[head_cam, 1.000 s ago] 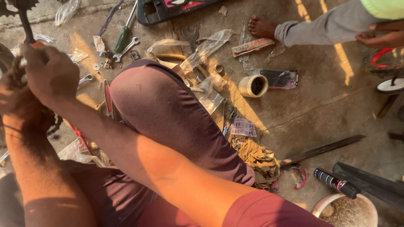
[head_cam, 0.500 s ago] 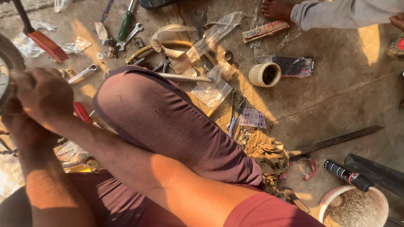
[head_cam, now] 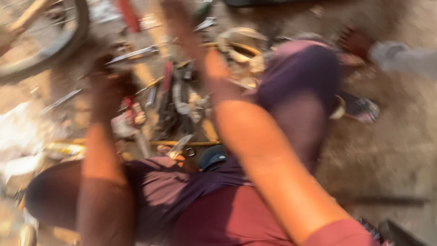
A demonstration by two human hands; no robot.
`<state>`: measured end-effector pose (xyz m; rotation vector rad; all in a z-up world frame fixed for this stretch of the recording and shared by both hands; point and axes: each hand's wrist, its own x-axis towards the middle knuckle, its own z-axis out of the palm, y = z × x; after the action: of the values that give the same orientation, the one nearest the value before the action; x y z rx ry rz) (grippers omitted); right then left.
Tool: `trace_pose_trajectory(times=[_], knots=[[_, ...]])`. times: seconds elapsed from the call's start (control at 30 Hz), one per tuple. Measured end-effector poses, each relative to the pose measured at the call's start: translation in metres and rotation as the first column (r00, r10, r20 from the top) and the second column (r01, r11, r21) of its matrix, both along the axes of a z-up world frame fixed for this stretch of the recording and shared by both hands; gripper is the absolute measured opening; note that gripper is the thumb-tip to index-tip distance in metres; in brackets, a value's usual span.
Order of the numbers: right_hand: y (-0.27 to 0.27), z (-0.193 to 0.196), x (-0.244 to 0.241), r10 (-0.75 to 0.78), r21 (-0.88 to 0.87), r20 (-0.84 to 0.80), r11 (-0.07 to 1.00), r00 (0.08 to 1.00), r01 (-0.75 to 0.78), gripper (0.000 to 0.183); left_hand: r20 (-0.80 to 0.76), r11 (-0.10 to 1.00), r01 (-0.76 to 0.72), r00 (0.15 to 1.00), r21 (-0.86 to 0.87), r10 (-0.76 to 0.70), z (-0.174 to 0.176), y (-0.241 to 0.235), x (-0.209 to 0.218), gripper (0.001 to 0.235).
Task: The person is repairing a bicycle chain. They use a hammer and pliers to remove a link from the chain and then attempt to reattach it to the bicycle's gear system.
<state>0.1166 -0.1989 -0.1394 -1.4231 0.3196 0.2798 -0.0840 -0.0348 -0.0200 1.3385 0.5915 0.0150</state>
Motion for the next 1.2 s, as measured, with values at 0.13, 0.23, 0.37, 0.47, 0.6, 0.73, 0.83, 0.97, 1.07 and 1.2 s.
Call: trace_pose_trajectory(times=[0.13, 0.23, 0.37, 0.47, 0.6, 0.73, 0.83, 0.97, 1.07, 1.2], knots=[[-0.085, -0.025, 0.05, 0.015, 0.014, -0.154, 1.0, 0.988, -0.013, 0.008, -0.118, 0.994, -0.035, 0.992, 0.108, 0.047, -0.001, 0.004, 0.007, 0.064], [-0.089, -0.016, 0.002, 0.153, 0.041, -0.267, 0.988, 0.952, -0.147, 0.016, -0.146, 0.992, -0.034, 0.988, 0.121, 0.052, 0.0, -0.003, 0.017, 0.065], [-0.06, 0.032, -0.003, 0.353, 0.259, -0.282, 0.923, 0.892, -0.283, 0.015, -0.151, 0.996, -0.082, 0.985, 0.03, 0.086, -0.008, -0.006, 0.025, 0.067], [-0.054, 0.065, -0.012, 0.453, 0.047, -0.095, 0.892, 0.887, -0.45, 0.012, -0.106, 0.996, -0.084, 0.991, 0.013, 0.085, -0.023, -0.003, 0.024, 0.065], [-0.033, 0.059, -0.033, 0.509, -0.111, -0.102, 0.848, 0.855, -0.519, 0.019, -0.088, 0.973, -0.036, 0.994, 0.23, 0.057, -0.049, 0.003, 0.01, 0.063], [-0.02, 0.014, -0.061, 0.489, 0.146, -0.367, 0.871, 0.791, -0.47, 0.029, -0.284, 0.877, 0.076, 0.956, 0.474, 0.071, -0.064, 0.008, -0.001, 0.071], [-0.015, -0.02, -0.082, 0.543, 0.176, -0.405, 0.836, 0.736, -0.52, 0.024, -0.319, 0.726, 0.201, 0.947, 0.657, 0.027, -0.066, 0.009, -0.003, 0.076], [-0.026, -0.044, -0.099, 0.628, -0.113, -0.362, 0.704, 0.689, -0.701, 0.011, -0.469, 0.737, 0.427, 0.867, 0.524, -0.169, -0.07, 0.0, -0.006, 0.062], [-0.033, -0.043, -0.101, 0.572, -0.057, -0.406, 0.763, 0.713, -0.644, 0.012, -0.536, 0.651, 0.56, 0.801, 0.512, -0.267, -0.078, -0.007, -0.009, 0.048], [-0.013, -0.02, -0.082, 0.506, -0.056, -0.33, 0.832, 0.797, -0.552, 0.013, -0.357, 0.798, 0.365, 0.912, 0.48, -0.202, -0.079, 0.0, 0.007, 0.032]])
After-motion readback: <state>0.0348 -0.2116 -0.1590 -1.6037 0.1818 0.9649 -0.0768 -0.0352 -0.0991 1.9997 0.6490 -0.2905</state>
